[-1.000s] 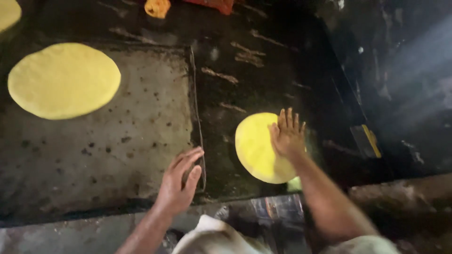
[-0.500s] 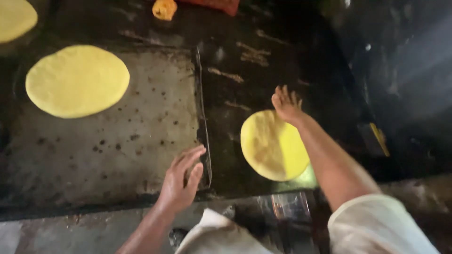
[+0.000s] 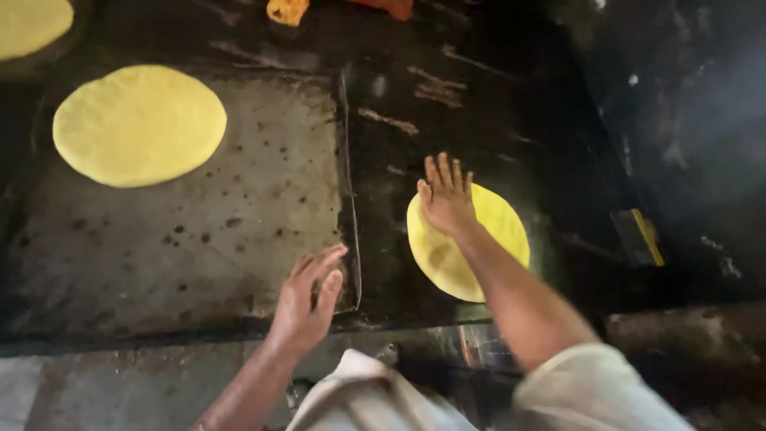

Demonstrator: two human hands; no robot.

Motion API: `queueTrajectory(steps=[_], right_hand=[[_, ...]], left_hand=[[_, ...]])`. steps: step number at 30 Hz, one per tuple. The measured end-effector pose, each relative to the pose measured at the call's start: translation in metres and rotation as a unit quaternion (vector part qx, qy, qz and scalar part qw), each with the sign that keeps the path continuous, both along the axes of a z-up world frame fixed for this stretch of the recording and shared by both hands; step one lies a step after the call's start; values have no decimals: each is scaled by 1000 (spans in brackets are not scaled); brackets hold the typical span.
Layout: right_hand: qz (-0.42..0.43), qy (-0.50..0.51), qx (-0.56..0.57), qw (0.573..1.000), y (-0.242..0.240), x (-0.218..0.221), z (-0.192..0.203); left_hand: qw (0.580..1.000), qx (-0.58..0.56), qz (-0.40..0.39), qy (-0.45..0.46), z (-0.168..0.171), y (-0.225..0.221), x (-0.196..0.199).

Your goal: Flattening yellow dough rounds by hand and arranging them on metal baking sheets.

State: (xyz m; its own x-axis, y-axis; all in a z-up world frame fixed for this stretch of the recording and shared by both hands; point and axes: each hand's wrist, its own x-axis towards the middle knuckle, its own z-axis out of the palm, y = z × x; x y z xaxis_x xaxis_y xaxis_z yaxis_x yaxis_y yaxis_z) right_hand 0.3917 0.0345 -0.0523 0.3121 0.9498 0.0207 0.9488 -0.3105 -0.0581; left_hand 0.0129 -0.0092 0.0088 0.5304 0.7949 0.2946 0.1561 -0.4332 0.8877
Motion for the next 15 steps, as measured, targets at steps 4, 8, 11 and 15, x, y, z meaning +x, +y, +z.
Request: queueTrajectory(steps=[4,8,11,15], right_hand=[[-9,215,-56,975,22,25,36],[-8,-21,-48,999,-20,-58,29],[17,49,-15,999,-16,-41,21],[64,93,76,991,-21,-19,12]], left_hand=[[998,43,-14,-37,2,-4,3],[998,48,-12,-41,9,2,11],[999,6,-32,-43,25,-5,18],[997,-20,-57,-43,24,0,25]])
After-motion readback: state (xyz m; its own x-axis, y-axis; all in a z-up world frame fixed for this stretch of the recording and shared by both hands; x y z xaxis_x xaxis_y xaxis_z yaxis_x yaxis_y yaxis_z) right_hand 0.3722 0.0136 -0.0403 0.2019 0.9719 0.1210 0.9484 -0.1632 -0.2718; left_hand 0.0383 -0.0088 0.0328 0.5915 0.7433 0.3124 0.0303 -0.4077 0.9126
